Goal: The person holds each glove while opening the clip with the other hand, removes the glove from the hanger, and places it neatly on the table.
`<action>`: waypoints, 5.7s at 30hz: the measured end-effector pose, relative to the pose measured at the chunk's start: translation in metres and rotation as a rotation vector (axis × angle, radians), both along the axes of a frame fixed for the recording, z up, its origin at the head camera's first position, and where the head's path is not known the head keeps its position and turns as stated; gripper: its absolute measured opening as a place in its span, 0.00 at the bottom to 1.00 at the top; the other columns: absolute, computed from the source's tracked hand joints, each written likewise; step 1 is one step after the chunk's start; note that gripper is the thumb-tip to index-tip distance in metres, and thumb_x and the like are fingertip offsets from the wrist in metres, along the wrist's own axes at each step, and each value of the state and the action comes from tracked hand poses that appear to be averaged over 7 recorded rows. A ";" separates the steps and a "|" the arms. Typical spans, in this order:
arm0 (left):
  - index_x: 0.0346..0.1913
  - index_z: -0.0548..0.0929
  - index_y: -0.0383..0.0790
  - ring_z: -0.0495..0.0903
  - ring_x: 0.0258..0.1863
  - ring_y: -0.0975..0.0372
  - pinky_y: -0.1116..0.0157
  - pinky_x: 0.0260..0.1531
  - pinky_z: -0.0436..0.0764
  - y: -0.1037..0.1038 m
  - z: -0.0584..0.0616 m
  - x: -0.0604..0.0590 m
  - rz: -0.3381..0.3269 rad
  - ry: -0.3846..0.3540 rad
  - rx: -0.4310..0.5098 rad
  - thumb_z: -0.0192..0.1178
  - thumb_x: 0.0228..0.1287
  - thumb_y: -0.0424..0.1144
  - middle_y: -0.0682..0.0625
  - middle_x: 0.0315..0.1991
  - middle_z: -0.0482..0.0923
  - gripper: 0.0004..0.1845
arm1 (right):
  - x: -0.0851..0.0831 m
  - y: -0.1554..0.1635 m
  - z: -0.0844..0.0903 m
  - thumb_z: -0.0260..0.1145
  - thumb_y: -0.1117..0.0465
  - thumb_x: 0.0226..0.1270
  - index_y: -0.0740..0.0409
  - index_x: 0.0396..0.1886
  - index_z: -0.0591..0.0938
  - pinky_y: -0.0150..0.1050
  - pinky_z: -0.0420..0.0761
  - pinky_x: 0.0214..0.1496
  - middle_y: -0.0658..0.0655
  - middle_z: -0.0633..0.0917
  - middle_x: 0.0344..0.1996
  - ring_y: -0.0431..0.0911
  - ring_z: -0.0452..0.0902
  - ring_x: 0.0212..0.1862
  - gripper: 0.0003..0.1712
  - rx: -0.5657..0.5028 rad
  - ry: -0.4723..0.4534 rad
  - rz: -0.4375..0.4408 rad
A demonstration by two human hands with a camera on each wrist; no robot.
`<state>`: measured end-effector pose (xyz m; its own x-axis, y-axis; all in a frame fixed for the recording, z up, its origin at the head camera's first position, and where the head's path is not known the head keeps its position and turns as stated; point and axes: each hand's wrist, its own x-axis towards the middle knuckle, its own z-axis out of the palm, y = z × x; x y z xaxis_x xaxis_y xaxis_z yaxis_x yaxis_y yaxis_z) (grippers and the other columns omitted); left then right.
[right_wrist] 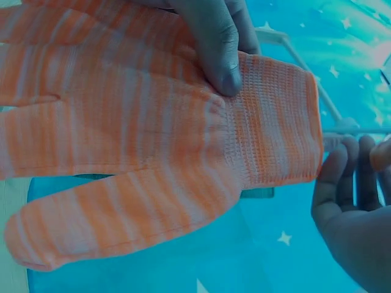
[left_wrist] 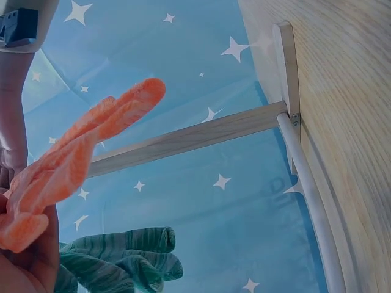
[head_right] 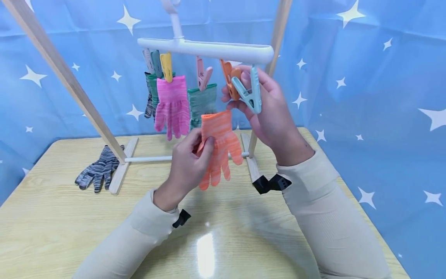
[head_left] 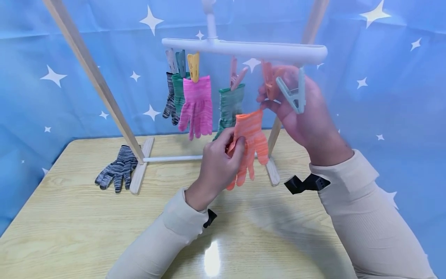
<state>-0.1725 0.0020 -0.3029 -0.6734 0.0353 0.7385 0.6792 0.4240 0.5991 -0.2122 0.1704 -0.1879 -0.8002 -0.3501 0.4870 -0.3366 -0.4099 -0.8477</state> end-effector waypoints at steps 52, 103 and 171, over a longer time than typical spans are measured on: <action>0.48 0.80 0.33 0.69 0.17 0.65 0.71 0.19 0.72 -0.002 0.011 0.012 0.031 -0.021 0.011 0.55 0.72 0.36 0.48 0.23 0.76 0.10 | -0.038 0.058 -0.145 0.45 0.53 0.83 0.41 0.80 0.55 0.33 0.85 0.42 0.60 0.57 0.77 0.42 0.84 0.37 0.30 0.303 -0.327 -0.333; 0.40 0.78 0.43 0.60 0.13 0.67 0.69 0.14 0.64 -0.129 -0.015 0.065 0.213 -0.346 -0.250 0.56 0.74 0.36 0.54 0.17 0.65 0.03 | -0.051 0.064 -0.164 0.44 0.47 0.81 0.49 0.73 0.65 0.33 0.85 0.46 0.58 0.72 0.57 0.39 0.84 0.37 0.27 0.611 -0.147 -0.396; 0.26 0.68 0.41 0.58 0.15 0.63 0.66 0.17 0.62 -0.308 -0.079 0.076 0.136 -0.997 -0.691 0.56 0.72 0.41 0.54 0.16 0.57 0.15 | -0.019 0.067 -0.150 0.45 0.50 0.82 0.44 0.75 0.63 0.33 0.85 0.44 0.47 0.72 0.55 0.40 0.82 0.35 0.26 0.599 -0.176 -0.522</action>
<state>-0.0969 -0.3061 -0.3818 -0.9629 0.1014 -0.2500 -0.0237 0.8913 0.4529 -0.2317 0.2378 -0.3382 -0.9796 -0.0722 0.1876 -0.2008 0.3026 -0.9317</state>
